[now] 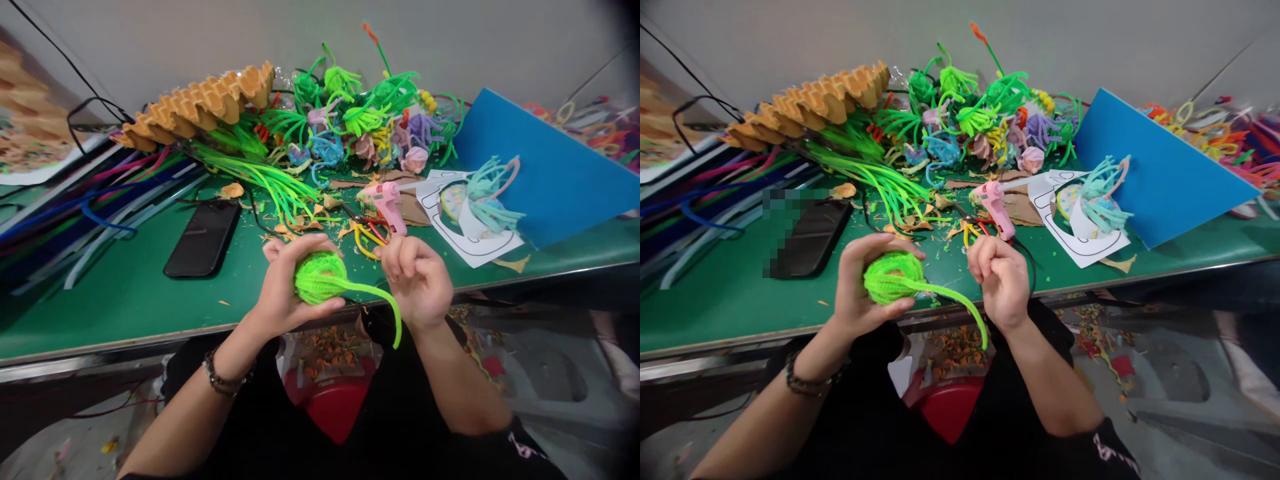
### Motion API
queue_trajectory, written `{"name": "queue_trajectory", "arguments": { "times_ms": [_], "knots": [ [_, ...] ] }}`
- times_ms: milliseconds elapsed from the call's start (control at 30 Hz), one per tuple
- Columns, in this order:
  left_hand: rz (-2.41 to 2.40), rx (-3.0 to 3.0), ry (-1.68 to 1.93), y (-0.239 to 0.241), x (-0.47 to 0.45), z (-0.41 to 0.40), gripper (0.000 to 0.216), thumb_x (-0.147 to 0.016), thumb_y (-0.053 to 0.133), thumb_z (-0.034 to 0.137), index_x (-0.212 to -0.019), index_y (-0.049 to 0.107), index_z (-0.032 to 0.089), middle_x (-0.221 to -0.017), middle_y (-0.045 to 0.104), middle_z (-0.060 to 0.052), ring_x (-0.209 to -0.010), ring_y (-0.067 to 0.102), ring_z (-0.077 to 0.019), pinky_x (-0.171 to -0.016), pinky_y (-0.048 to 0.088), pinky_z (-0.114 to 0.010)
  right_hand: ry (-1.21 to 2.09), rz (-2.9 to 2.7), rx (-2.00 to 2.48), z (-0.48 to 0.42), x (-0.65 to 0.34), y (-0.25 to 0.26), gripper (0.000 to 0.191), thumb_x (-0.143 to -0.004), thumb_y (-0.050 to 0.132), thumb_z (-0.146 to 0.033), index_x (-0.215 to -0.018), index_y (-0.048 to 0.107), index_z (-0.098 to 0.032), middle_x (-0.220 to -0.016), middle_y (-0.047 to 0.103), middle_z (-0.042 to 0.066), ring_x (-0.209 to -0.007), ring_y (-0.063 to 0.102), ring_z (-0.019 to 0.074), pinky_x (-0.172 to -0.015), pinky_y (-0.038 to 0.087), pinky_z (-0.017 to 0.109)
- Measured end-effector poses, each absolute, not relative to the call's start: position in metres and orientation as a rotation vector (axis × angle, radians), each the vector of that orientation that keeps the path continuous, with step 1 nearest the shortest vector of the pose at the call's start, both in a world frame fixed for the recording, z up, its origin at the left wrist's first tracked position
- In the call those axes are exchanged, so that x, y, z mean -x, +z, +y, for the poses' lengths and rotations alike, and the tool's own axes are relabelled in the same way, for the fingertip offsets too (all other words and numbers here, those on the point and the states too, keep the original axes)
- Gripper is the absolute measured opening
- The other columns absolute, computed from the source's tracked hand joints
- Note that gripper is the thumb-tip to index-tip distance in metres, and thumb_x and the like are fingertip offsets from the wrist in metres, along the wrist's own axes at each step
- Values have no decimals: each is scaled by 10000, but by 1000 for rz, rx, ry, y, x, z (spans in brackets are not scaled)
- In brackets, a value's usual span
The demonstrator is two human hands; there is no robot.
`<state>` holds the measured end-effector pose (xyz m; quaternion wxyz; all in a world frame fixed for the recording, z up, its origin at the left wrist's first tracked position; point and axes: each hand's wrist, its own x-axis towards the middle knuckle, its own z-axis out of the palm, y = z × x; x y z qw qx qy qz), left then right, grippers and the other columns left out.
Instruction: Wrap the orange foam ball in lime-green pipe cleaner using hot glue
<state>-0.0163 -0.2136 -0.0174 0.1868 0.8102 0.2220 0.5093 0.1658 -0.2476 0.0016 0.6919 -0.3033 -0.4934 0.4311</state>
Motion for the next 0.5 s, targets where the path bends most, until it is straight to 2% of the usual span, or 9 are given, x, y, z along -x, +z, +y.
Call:
{"name": "queue_trajectory", "arguments": {
  "times_ms": [167, 500],
  "knots": [
    [595, -2310, 1435, -17, 16, -213, 642, -805, 634, 510, -1321, 348, 256, -969, 661, -68, -826, 647, -207, -740, 449, -382, 968, -1147, 670, -247, -164, 2, 167, -666, 420, -98, -537, 417, -204, -535, 369, -35, -491, 349, 89, -580, 368, 278],
    [628, -2295, 1423, -18, 18, -210, 626, -803, 638, 498, -1304, 347, 262, -971, 660, -66, -836, 646, -213, -752, 449, -391, 982, -1122, 653, -245, -165, 1, 151, -650, 447, -97, -552, 421, -209, -535, 379, -44, -467, 334, 83, -575, 367, 282]
  ]
}}
